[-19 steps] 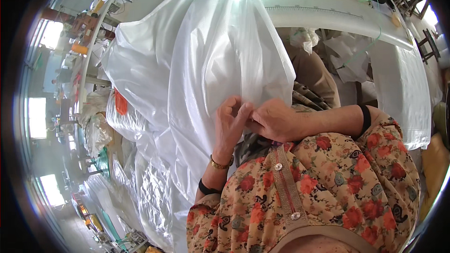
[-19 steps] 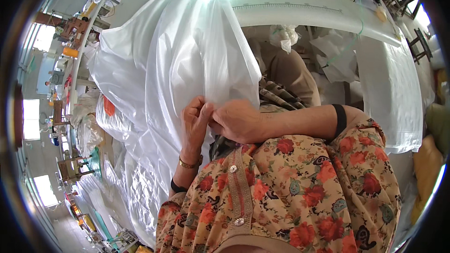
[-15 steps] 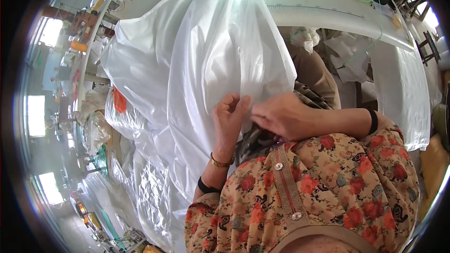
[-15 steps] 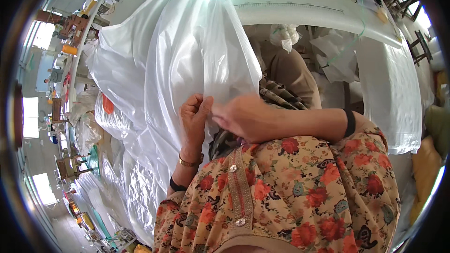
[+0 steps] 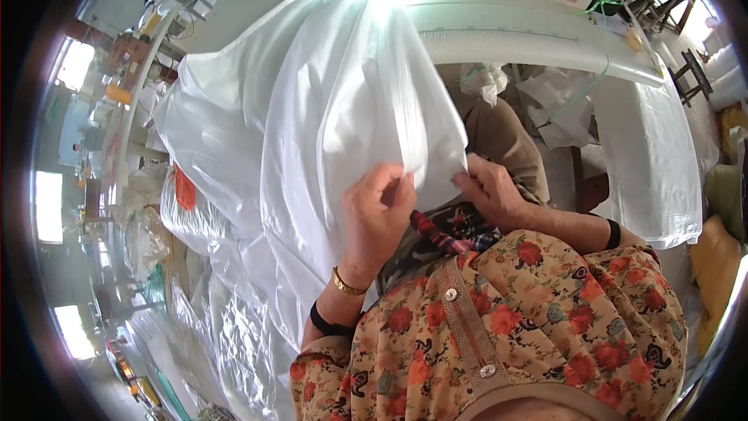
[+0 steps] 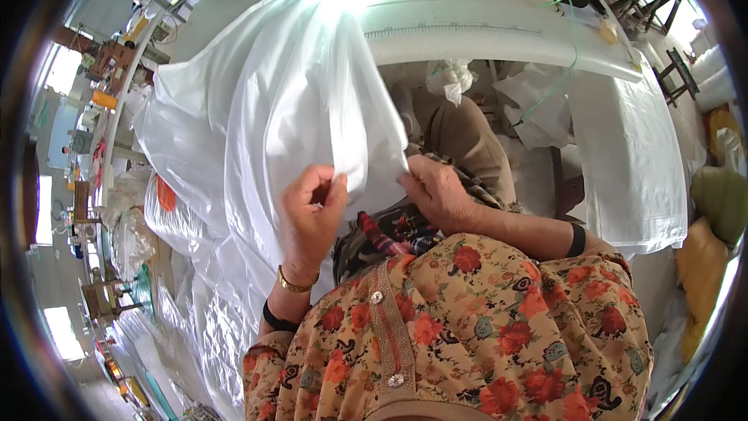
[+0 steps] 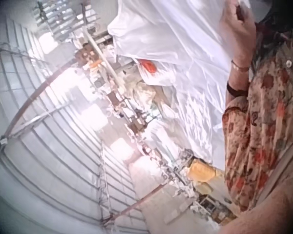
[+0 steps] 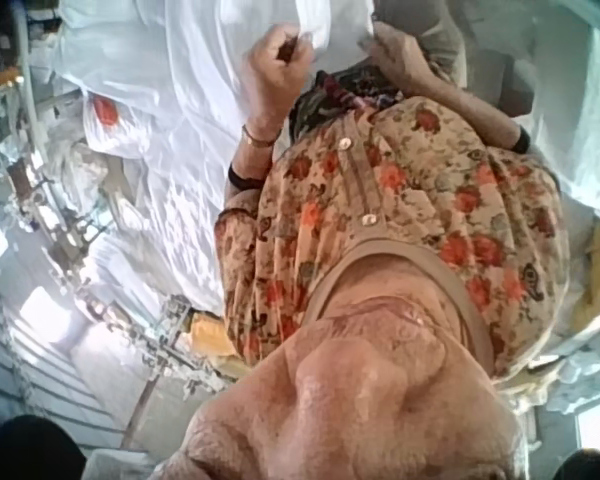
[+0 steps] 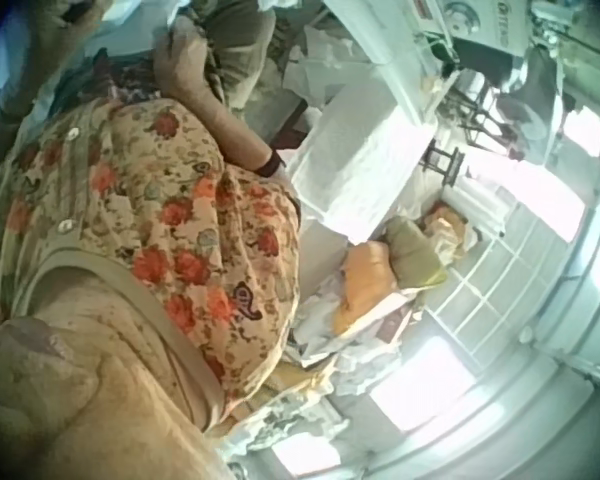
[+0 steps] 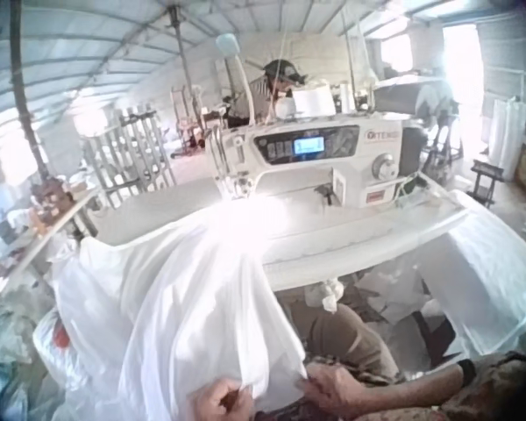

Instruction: Sewing together large white plastic/woven sheets using an industrial sewing machine.

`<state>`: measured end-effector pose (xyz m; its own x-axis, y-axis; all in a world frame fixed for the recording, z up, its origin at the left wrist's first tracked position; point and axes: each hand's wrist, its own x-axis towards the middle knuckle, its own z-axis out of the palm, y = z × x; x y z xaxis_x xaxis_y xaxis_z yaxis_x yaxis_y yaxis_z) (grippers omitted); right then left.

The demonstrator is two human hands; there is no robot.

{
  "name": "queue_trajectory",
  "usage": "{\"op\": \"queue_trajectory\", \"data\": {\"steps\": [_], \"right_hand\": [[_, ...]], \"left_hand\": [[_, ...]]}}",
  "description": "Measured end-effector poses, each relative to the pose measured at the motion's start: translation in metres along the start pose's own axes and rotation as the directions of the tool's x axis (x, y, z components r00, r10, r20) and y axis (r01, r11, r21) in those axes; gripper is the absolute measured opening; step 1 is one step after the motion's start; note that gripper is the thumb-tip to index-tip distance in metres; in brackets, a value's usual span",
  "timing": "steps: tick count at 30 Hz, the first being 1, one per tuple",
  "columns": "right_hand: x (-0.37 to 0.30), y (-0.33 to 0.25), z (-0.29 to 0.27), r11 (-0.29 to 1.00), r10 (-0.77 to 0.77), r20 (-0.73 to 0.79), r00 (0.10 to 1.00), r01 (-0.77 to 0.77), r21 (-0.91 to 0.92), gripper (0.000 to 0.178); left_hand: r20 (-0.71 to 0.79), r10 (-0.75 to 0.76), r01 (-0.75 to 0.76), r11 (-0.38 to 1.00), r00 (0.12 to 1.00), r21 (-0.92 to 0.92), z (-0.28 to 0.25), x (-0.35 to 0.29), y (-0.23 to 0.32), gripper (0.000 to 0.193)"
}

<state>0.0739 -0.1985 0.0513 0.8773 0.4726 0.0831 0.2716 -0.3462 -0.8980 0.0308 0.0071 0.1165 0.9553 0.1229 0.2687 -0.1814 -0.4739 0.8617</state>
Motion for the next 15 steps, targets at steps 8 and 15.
{"op": "queue_trajectory", "data": {"steps": [8, 15], "right_hand": [[0.017, -0.03, -0.011, 0.699, -0.63, 0.218, 0.746, 0.666, -0.26, 0.02], [0.006, -0.03, 0.012, 0.566, -0.409, 0.465, 0.786, 0.617, -0.546, 0.018]], "left_hand": [[0.281, 0.108, -0.163, 0.971, 0.954, 0.178, 0.018, 0.008, -0.007, 0.01], [0.227, -0.022, 0.02, 1.0, 0.974, 0.012, 0.018, -0.01, -0.019, 0.009]]}}
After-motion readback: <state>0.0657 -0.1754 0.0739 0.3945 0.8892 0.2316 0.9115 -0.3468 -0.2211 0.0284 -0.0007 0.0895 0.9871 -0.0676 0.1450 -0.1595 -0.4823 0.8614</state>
